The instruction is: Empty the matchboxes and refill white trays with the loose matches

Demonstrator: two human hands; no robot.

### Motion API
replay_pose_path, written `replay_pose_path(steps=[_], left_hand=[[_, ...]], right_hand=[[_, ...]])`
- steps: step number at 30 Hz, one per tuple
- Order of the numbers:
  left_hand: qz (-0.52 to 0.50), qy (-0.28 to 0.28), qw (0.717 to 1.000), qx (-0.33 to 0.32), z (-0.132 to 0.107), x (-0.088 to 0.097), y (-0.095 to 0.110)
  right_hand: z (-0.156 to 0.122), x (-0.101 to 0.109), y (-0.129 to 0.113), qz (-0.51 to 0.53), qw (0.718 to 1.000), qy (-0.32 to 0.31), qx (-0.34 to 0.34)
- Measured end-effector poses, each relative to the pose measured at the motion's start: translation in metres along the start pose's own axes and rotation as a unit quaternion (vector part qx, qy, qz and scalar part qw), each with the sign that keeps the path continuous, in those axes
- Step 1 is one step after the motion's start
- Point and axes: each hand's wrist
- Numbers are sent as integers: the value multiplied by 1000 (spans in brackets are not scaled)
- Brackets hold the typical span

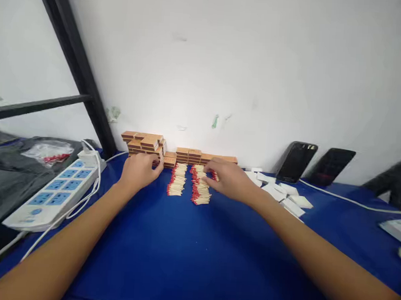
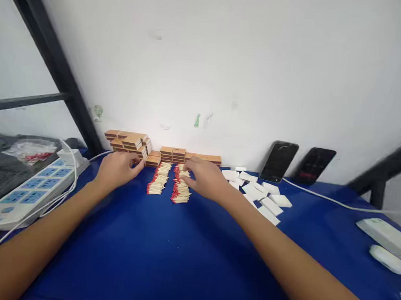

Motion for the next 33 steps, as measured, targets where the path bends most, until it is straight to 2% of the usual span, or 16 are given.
replay_pose_path(steps=[4, 7, 10, 20, 33], left_hand=[[12, -8, 1000, 24, 1, -3, -6], [16, -24, 999, 28, 2, -5, -11], [23, -31, 999, 25, 3, -8, -16], [25, -9, 998, 49, 4, -9, -18], [15, -13, 999, 49, 5, -15, -23]], right_hand=[[66, -19, -31, -33, 996, -71, 38], [108, -35, -46, -75, 990, -117, 9], [134, -48, -56, -106, 983, -147, -20], [146, -62, -77, -163, 969, -183, -41], [158, -63, -64, -134, 970, -200, -35]])
Point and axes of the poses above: each hand's wrist, its own z-axis towards the middle knuckle, its own x-axis out of the back of the hand, y = z × x, and after that the axes turned 10 degrees about z, right-handed
